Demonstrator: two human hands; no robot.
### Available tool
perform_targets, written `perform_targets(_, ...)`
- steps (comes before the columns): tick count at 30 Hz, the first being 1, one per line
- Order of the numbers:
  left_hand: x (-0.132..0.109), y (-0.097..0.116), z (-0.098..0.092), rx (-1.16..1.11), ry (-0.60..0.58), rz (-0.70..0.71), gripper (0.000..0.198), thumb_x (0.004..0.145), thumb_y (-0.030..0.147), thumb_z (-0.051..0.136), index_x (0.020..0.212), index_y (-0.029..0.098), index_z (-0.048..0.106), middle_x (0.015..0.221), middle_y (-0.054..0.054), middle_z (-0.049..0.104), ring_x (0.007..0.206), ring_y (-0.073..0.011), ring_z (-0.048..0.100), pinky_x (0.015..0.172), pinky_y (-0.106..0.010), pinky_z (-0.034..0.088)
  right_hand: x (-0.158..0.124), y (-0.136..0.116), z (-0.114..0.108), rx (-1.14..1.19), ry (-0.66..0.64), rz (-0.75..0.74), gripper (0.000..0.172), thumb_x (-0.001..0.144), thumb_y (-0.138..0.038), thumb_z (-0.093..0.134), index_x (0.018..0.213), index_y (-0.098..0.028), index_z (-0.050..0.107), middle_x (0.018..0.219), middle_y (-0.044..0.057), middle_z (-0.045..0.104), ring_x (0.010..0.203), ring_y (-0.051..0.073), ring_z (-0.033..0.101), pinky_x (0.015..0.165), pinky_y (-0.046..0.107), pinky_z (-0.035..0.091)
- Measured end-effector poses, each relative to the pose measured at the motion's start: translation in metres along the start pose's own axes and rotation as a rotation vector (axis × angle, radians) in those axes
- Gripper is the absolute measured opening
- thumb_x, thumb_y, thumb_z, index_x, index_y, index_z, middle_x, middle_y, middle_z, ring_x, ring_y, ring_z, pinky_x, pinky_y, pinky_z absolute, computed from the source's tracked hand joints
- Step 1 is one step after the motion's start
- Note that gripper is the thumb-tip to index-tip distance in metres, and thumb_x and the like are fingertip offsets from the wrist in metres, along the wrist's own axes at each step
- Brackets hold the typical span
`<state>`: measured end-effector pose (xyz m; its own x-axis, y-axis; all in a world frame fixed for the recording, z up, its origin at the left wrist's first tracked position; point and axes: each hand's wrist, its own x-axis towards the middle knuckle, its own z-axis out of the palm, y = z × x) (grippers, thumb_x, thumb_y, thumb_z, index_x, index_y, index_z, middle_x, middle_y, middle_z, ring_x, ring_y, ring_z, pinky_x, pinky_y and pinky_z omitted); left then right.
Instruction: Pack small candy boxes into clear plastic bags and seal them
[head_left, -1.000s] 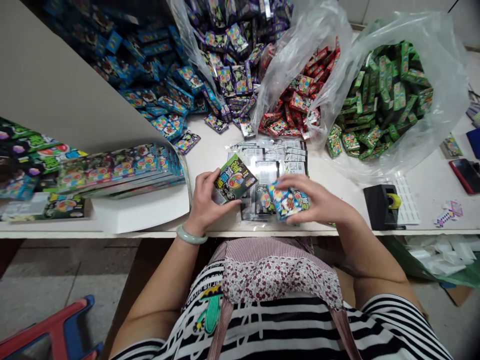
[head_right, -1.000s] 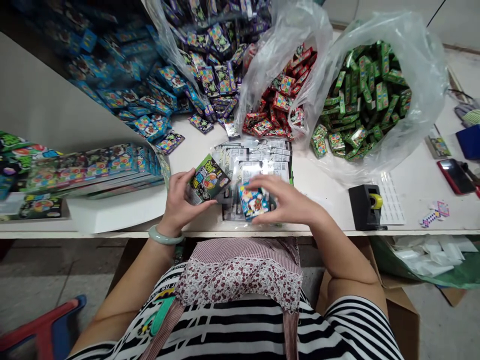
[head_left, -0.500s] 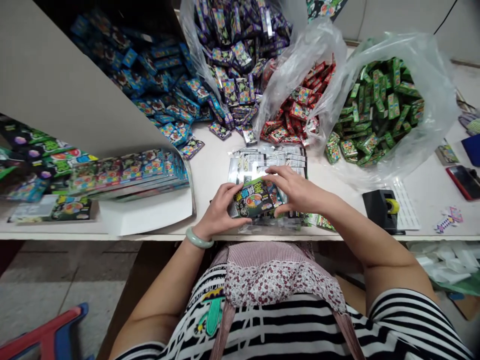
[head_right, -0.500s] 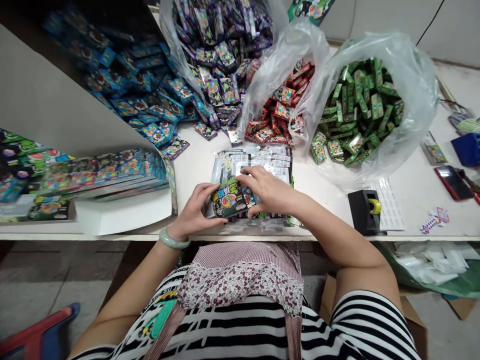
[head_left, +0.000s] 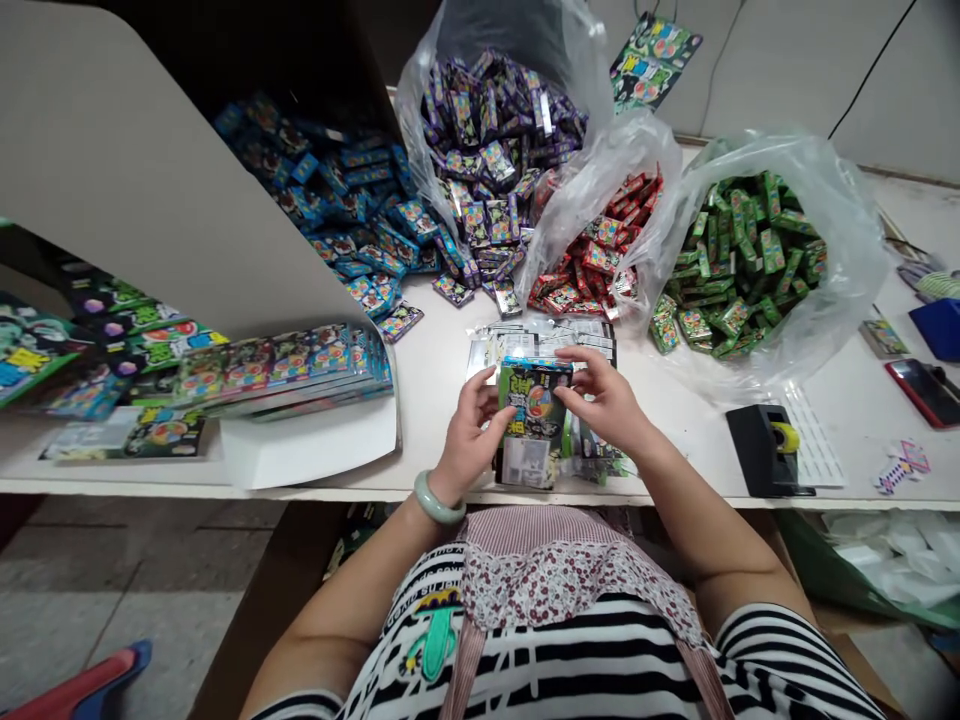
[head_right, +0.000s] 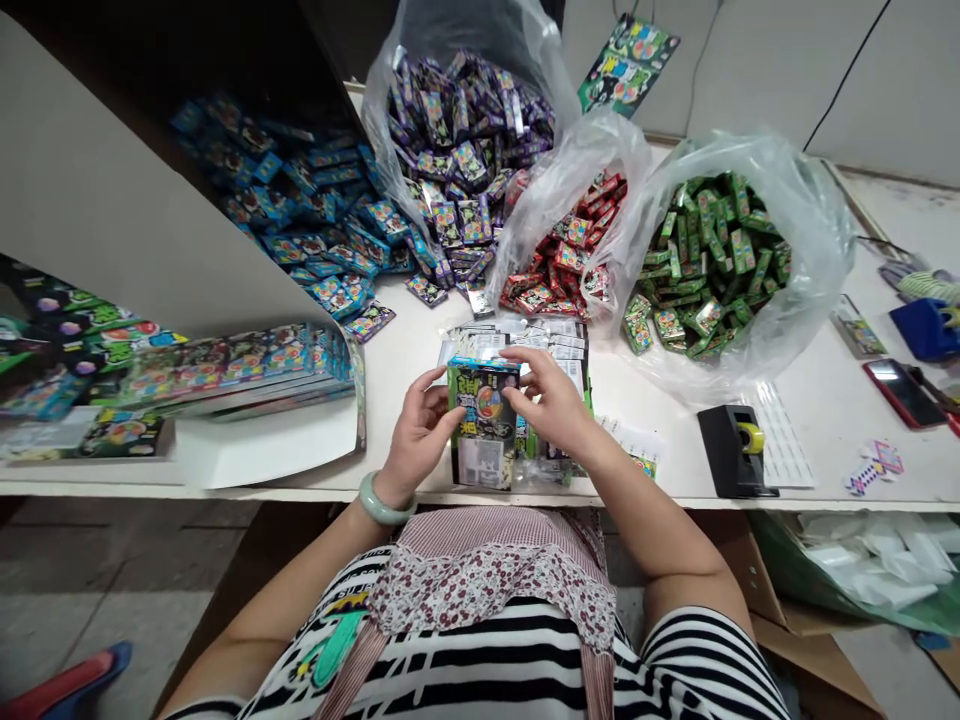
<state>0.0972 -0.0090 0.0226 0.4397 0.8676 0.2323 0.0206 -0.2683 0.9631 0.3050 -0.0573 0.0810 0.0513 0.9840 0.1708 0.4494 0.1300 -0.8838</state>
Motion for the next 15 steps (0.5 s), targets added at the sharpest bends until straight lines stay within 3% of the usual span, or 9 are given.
perform_targets(3,-0.008,-0.005,0.005,-0.100,-0.053,-0.039,0.068,0.091,0.033,0.062,0.151,0.028,0.029,0.108,-0.007,0.066,0.095,-0.0172,0.068,0.084,-0.033,0.058,-0.005,0.001,0.001,-0.131,-0.042,-0.018,0.041,0.087,-0.027,0.065,0.128,-0.028,0.059,0.112,0.006,0.061,0.087,0.016,0.060,0.075,0.033,0.054)
perform_targets(5,-0.015,-0.010,0.005,-0.079,-0.075,-0.060,0.069,0.090,0.033,0.064,0.151,0.028,0.032,0.109,-0.007,0.067,0.092,-0.0169,0.068,0.080,-0.032,0.059,-0.009,-0.002,0.000,-0.190,-0.102,-0.009,0.037,0.088,-0.030,0.067,0.124,-0.026,0.062,0.103,0.006,0.062,0.093,0.020,0.061,0.082,0.037,0.054)
perform_targets(11,-0.018,-0.015,-0.001,-0.069,-0.146,0.003,0.069,0.090,0.030,0.065,0.151,0.033,0.034,0.112,-0.006,0.068,0.096,-0.0168,0.068,0.084,-0.034,0.060,-0.011,-0.012,-0.011,-0.225,-0.204,-0.030,0.025,0.094,-0.026,0.058,0.118,-0.029,0.066,0.102,0.005,0.062,0.098,0.020,0.062,0.091,0.041,0.052)
perform_targets(13,-0.014,-0.015,-0.002,-0.070,-0.175,0.010,0.068,0.091,0.030,0.064,0.151,0.033,0.033,0.114,-0.007,0.068,0.098,-0.0175,0.069,0.085,-0.035,0.060,-0.014,-0.006,-0.007,-0.175,-0.164,-0.036,0.026,0.092,-0.025,0.059,0.117,-0.029,0.066,0.101,0.005,0.062,0.097,0.020,0.062,0.090,0.040,0.052)
perform_targets(15,-0.010,-0.016,-0.004,-0.065,-0.193,0.003,0.068,0.091,0.031,0.064,0.152,0.032,0.033,0.117,-0.009,0.067,0.100,-0.0192,0.069,0.086,-0.037,0.061,-0.020,0.006,0.004,-0.033,0.001,0.006,0.031,0.089,-0.027,0.061,0.120,-0.028,0.062,0.107,0.005,0.061,0.093,0.017,0.063,0.085,0.037,0.054)
